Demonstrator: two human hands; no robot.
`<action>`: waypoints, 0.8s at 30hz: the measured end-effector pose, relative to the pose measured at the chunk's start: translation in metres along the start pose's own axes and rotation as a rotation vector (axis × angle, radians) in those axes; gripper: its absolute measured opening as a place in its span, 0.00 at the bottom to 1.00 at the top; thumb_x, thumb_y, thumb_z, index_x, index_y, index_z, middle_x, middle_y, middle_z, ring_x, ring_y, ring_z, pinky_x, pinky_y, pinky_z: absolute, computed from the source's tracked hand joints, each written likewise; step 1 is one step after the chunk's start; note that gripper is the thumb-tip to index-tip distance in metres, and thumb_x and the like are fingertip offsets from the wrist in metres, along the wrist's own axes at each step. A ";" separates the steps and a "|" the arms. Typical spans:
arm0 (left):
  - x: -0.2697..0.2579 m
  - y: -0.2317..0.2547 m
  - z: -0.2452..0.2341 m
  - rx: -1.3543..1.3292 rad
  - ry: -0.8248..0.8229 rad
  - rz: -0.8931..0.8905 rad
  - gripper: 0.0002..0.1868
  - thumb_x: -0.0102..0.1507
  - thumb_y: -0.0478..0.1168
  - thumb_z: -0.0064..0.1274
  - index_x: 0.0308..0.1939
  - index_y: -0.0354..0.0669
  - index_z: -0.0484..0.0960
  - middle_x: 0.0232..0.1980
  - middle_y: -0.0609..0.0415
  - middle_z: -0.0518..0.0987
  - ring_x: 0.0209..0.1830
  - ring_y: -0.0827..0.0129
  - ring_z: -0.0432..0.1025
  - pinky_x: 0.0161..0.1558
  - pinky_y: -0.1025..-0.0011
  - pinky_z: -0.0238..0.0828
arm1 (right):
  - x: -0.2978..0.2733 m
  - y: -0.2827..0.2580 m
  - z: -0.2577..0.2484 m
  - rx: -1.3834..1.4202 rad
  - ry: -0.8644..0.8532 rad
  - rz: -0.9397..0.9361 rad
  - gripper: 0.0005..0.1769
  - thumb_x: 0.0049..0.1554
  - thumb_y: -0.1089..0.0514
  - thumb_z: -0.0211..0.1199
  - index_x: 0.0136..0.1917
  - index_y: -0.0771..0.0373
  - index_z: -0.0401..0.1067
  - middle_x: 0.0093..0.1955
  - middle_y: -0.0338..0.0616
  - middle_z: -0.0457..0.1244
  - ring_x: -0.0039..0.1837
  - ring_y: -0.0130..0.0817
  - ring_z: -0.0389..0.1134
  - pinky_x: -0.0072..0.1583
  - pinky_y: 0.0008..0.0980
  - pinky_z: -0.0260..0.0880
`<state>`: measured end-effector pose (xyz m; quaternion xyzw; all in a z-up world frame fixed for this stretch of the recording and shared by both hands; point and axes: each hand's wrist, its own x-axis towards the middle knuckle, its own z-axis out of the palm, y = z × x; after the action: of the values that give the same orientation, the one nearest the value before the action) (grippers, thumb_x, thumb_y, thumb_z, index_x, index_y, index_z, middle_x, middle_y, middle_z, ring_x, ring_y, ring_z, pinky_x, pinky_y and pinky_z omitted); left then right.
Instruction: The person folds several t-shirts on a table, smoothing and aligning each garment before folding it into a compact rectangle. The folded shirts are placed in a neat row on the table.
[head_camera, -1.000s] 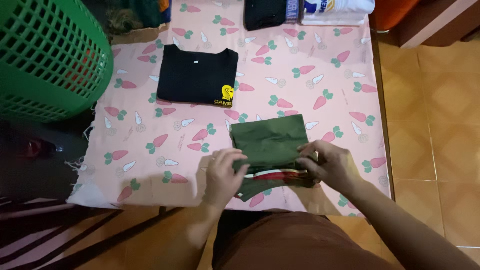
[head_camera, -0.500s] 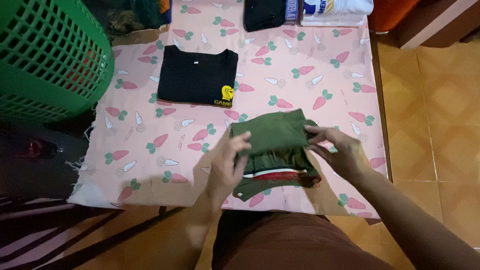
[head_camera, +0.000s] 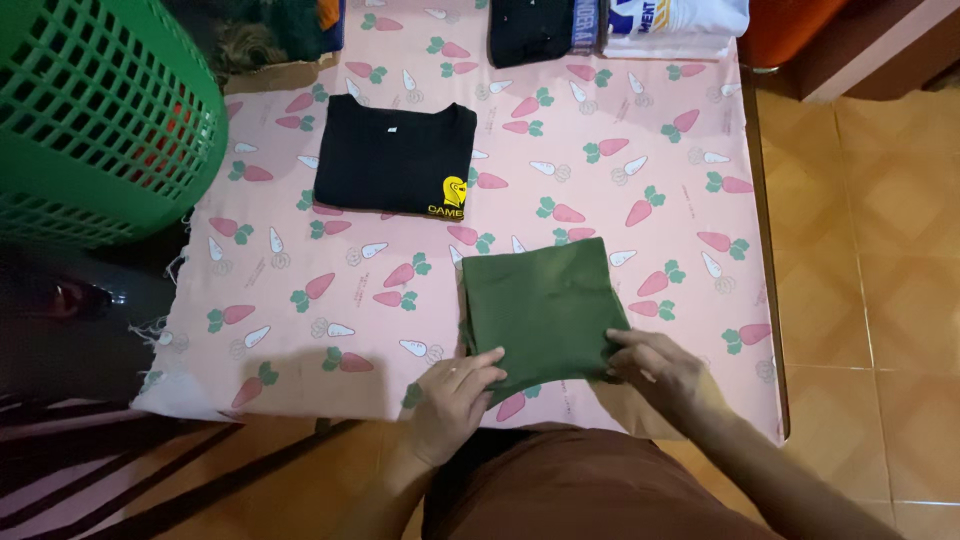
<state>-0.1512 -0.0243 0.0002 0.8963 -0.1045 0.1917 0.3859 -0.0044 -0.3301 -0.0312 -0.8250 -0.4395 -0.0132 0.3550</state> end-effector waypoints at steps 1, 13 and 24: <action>0.000 0.001 0.000 0.091 -0.006 0.004 0.14 0.55 0.31 0.59 0.44 0.44 0.81 0.60 0.58 0.81 0.50 0.62 0.76 0.51 0.63 0.73 | 0.001 0.000 0.003 0.044 0.042 -0.047 0.09 0.54 0.57 0.71 0.46 0.57 0.73 0.59 0.40 0.69 0.54 0.33 0.75 0.52 0.27 0.76; 0.038 0.002 0.035 0.004 0.071 -0.244 0.12 0.61 0.29 0.49 0.47 0.38 0.83 0.59 0.47 0.82 0.60 0.58 0.73 0.63 0.60 0.69 | 0.062 -0.029 -0.004 -0.088 0.085 0.197 0.20 0.57 0.57 0.64 0.64 0.56 0.74 0.69 0.43 0.65 0.71 0.41 0.63 0.75 0.43 0.58; 0.074 0.001 0.085 0.272 -0.101 -0.414 0.33 0.75 0.53 0.27 0.80 0.39 0.51 0.84 0.39 0.49 0.86 0.52 0.41 0.80 0.48 0.28 | 0.101 -0.026 0.058 -0.460 -0.272 0.193 0.40 0.64 0.43 0.44 0.83 0.61 0.39 0.86 0.46 0.36 0.86 0.43 0.33 0.79 0.56 0.28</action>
<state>-0.0619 -0.0903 -0.0215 0.9507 0.0892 0.0760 0.2870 0.0219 -0.2141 -0.0259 -0.9161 -0.3879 0.0321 0.0961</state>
